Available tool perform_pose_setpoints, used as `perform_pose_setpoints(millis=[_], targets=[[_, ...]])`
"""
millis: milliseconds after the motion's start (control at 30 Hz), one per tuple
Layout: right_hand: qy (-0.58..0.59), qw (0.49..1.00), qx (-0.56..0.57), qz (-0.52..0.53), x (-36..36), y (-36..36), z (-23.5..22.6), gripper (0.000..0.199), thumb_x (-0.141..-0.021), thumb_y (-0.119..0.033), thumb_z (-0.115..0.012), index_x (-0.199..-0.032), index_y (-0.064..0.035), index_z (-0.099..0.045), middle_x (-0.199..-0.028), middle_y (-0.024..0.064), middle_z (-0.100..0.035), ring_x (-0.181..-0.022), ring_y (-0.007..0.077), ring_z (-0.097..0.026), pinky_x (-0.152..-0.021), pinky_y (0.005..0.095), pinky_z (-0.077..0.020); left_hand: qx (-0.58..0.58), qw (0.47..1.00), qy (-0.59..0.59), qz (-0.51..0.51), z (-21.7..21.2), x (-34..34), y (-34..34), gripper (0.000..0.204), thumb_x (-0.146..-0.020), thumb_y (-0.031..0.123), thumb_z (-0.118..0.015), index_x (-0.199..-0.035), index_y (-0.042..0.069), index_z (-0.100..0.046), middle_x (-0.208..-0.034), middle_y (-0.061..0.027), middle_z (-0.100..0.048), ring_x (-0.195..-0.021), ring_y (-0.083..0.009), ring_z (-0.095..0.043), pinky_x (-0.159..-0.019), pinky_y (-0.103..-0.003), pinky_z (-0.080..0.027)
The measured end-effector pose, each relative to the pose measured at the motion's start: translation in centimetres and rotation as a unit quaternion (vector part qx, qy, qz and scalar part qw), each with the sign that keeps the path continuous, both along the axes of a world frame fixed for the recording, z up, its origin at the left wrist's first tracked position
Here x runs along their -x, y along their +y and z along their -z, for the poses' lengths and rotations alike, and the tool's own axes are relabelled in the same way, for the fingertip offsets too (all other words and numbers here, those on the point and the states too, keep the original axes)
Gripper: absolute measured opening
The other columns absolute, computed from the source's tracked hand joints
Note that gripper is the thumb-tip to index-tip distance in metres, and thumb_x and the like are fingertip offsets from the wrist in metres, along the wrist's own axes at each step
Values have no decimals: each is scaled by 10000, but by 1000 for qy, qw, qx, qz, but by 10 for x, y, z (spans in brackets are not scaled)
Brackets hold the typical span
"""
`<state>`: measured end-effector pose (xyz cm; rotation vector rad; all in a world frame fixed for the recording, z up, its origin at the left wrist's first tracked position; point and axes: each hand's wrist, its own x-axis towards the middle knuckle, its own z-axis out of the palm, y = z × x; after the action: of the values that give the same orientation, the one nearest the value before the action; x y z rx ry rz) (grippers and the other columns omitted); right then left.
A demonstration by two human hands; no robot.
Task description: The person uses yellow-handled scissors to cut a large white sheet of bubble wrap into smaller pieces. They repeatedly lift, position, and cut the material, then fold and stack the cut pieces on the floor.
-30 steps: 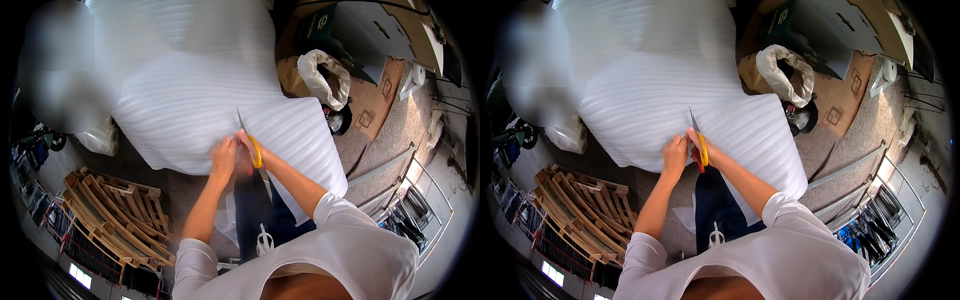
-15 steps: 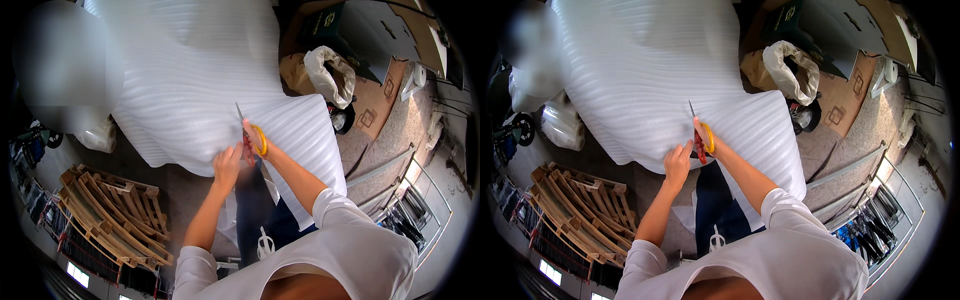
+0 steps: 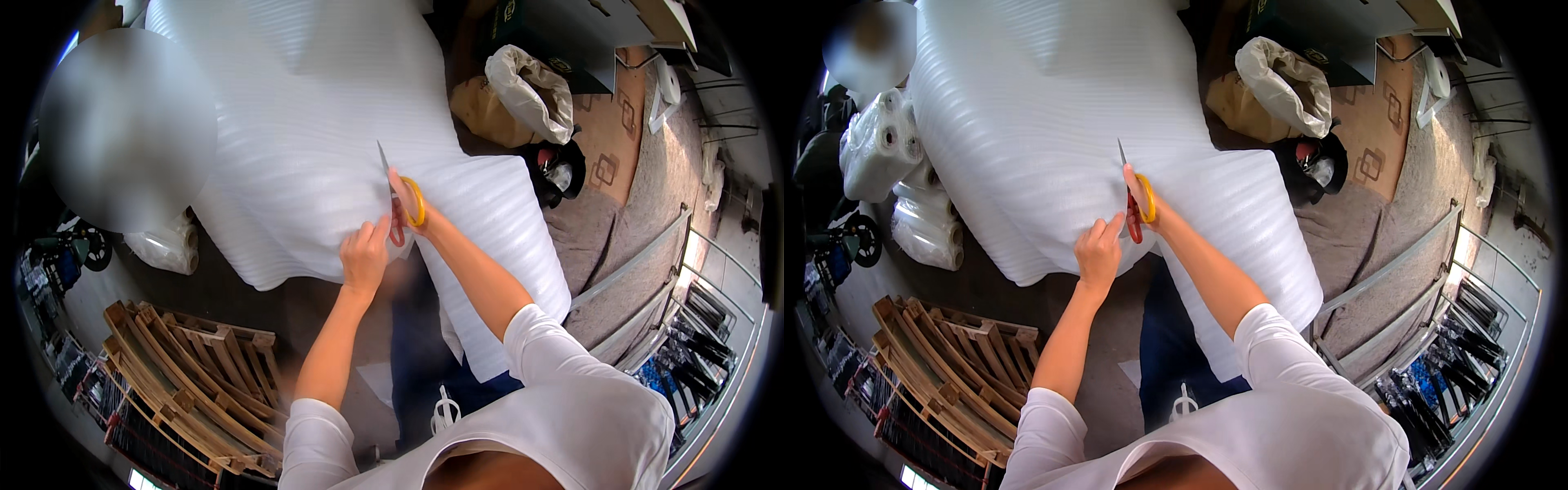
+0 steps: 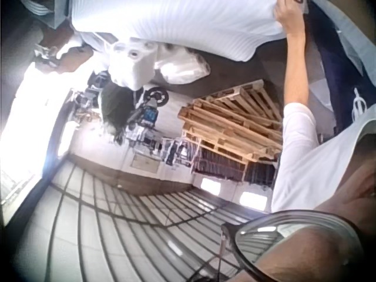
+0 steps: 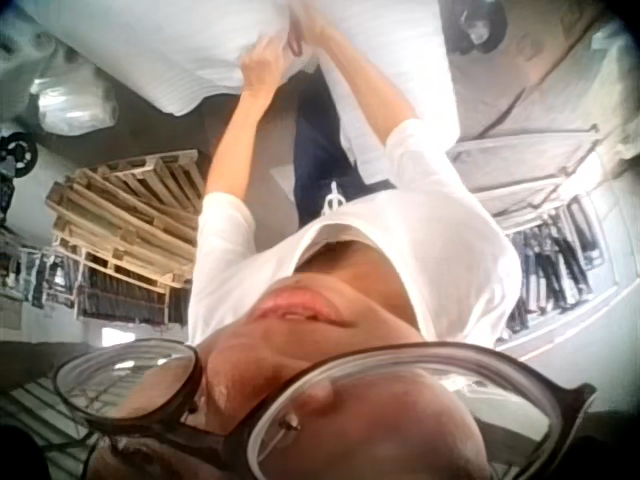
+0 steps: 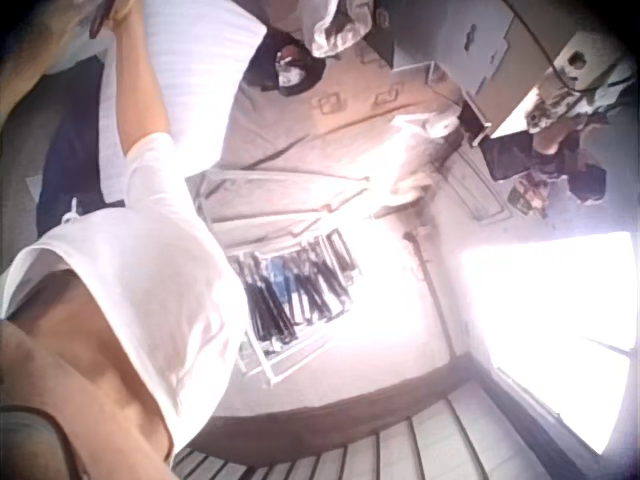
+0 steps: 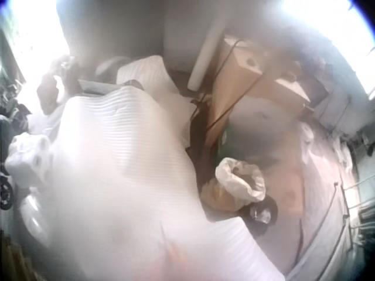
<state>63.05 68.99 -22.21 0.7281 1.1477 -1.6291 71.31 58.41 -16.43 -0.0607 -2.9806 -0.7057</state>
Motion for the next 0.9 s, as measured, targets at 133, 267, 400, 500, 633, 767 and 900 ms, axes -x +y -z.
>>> perform_pose_setpoints(millis=[133,267,400,500,633,767,900], targets=[[23,1000,1,-2,11,-14,-1,565,-770,-643,-329,-723,-85,-404,-519,14,-354,-411,113,-340,-379,249,-301,-5,1000,21,9,-4,-15,-11,322,-619,-7,-573,-912,119,-615,-609,-42,-395,-501,-218,-449,-481,-315,-368],[27,998,42,-22,15,-27,2,565,-774,-640,-320,-702,-93,-438,-511,11,-374,-403,114,-339,-373,248,-282,1,999,38,17,-11,-27,-22,327,-611,-6,-575,-910,120,-617,-598,-40,-380,-500,-217,-437,-478,-319,-354],[22,996,67,-61,19,-47,4,564,-785,-608,-338,-806,-57,-455,-588,62,-441,-431,154,-384,-357,291,-325,29,999,39,22,-14,-37,-37,316,-624,-18,-512,-898,112,-604,-596,-22,-399,-492,-189,-431,-480,-290,-345],[-6,996,73,-49,16,-55,26,522,-801,-473,-411,-991,11,-456,-712,142,-514,-474,222,-467,-322,373,-412,13,1000,27,4,-15,-45,-45,326,-617,-22,-518,-908,103,-593,-611,-29,-401,-531,-198,-435,-512,-304,-341],[-1,998,44,-47,2,-54,33,248,-742,-202,-492,-833,27,-516,-620,114,-501,-419,199,-437,-341,340,-409,51,990,-109,-69,-24,-42,-43,425,-607,32,-590,-1024,68,-518,-774,-78,-442,-737,-244,-462,-652,-355,-350],[19,995,-53,-81,5,-54,11,54,-636,-11,-425,-642,-15,-479,-512,61,-405,-419,167,-401,-365,295,-325,4,984,-123,-127,-45,-4,-27,620,-599,92,-651,-1153,38,-376,-1048,-161,-410,-993,-300,-400,-834,-415,-292],[38,997,-37,-57,9,-43,-2,72,-663,-21,-416,-659,1,-484,-497,67,-412,-403,165,-412,-351,294,-328,89,993,-74,-28,-31,46,-27,649,-574,76,-663,-1146,25,-362,-1052,-156,-419,-983,-289,-403,-874,-416,-269]])
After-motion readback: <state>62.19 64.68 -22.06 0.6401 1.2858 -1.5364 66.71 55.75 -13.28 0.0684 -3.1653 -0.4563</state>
